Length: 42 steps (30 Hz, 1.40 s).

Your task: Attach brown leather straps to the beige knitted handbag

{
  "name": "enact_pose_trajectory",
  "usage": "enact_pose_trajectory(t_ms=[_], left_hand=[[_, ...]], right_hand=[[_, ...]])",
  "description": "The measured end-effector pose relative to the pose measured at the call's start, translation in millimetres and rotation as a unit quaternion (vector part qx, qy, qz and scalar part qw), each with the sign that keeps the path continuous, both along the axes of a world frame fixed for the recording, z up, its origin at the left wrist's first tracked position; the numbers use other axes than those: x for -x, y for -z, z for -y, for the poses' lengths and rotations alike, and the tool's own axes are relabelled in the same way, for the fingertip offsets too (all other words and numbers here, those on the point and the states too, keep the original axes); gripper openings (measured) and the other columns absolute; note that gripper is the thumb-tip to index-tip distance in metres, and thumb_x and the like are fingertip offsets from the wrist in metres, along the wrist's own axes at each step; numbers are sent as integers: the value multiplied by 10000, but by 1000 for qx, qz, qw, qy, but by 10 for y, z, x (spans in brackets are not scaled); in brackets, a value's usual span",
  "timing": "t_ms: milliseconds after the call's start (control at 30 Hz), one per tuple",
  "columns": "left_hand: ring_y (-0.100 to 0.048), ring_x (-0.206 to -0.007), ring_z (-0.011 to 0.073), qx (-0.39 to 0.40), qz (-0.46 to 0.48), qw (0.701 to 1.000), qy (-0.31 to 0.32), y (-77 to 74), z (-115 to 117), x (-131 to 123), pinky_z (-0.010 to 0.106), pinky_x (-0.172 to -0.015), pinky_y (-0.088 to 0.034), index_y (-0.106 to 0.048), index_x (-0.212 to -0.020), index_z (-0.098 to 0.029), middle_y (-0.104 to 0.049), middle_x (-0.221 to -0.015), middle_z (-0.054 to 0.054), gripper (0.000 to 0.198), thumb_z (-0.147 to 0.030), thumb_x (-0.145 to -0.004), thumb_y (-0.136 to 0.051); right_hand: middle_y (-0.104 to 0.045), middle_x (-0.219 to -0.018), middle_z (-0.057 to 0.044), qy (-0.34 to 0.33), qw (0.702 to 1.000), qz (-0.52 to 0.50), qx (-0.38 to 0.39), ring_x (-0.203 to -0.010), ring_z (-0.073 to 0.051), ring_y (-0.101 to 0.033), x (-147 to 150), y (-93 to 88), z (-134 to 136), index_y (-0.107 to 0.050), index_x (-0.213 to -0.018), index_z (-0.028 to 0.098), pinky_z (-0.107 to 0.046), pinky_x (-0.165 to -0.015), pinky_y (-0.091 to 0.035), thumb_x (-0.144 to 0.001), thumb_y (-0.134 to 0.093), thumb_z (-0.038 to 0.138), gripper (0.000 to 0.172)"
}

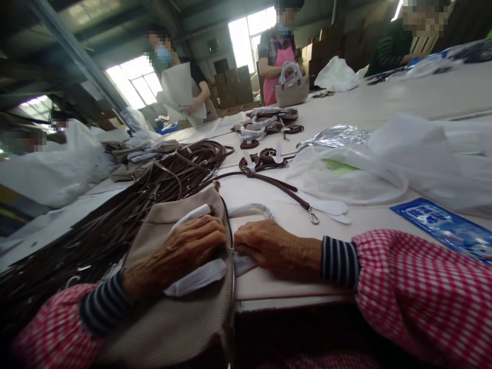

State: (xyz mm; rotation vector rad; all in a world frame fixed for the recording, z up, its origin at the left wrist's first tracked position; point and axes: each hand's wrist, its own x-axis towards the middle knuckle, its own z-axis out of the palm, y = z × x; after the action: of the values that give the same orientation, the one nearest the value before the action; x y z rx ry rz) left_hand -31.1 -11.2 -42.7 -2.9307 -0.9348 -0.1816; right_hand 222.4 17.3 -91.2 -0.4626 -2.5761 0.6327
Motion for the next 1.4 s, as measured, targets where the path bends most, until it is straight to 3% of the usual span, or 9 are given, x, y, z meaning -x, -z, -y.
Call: enact_pose_trajectory(t_ms=[267,500,667,800,900,1033,1200,1300,1400], left_hand=[[-579,-986,221,81,89,992,22,12,-81,39,363,-868,-475,-556,-966,-213,-659,-1005,62,139,-179,-1036,-440],[-533,-812,216,102,186,975,-68,-131,-57,17,368,-727,-438,-496,-792,-224,-566,-799,31,61,-166,-804,-480],[-547,-816,208,70,229,968,-82,-459,-72,-115,359,-726,-451,-535,-759,-221,-567,-803,30,102,-142,-734,-476],[-562,-863,211,61,173,982,-52,-583,-153,-226,356,-781,-452,-606,-835,-215,-606,-873,35,139,-189,-888,-481],[-563,-948,231,71,50,996,4,-525,-230,-252,367,-860,-430,-680,-945,-232,-654,-925,35,239,-406,-1046,-552],[-539,-872,225,50,-46,997,27,-516,-298,-45,389,-855,-378,-670,-778,-234,-654,-812,23,433,-521,-1073,-535],[-550,-920,218,-17,-49,999,4,-576,-207,322,410,-887,-373,-673,-755,-236,-683,-918,13,389,-398,-1086,-545],[-546,-1233,232,-39,-3,999,11,-437,-166,315,422,-1073,-378,-685,-815,-213,-692,-1220,31,366,-311,-1104,-483],[-538,-1277,206,7,52,998,29,-277,-209,209,372,-1136,-393,-655,-872,-192,-682,-1264,36,349,-258,-1115,-414]], right_hand=[[-672,-998,-76,-6,998,-36,41,-937,-189,-609,131,-338,-107,-658,-931,158,-323,-891,-470,-1021,-536,144,152],[-681,-1258,-110,-59,995,-2,-76,-1166,-248,-590,356,-80,-352,-657,-1270,167,-401,-1043,-475,-799,-581,20,499],[-722,-1233,-119,-26,981,20,-194,-1117,-255,-599,346,-166,-335,-694,-1096,158,-390,-932,-463,-1003,-570,139,156],[-740,-1110,-117,44,964,41,-257,-977,-232,-612,186,-209,-267,-685,-1075,152,-390,-876,-433,-1093,-465,168,222],[-726,-1071,-100,35,972,73,-220,-931,-218,-607,63,-134,-227,-682,-1036,157,-364,-845,-443,-1093,-492,185,200],[-701,-981,-61,29,979,104,-173,-888,-207,-593,3,-86,-192,-659,-981,167,-336,-814,-439,-1097,-479,177,215],[-717,-1051,-77,30,986,116,-111,-969,-206,-627,-22,-218,-187,-677,-991,160,-318,-863,-447,-1026,-496,86,199],[-735,-1088,-72,48,990,126,-43,-1021,-208,-661,7,-348,-257,-713,-1071,166,-311,-901,-447,-912,-530,22,282],[-749,-1041,-80,79,983,165,-22,-993,-222,-680,109,-445,-347,-725,-1087,159,-317,-874,-438,-933,-513,57,281]])
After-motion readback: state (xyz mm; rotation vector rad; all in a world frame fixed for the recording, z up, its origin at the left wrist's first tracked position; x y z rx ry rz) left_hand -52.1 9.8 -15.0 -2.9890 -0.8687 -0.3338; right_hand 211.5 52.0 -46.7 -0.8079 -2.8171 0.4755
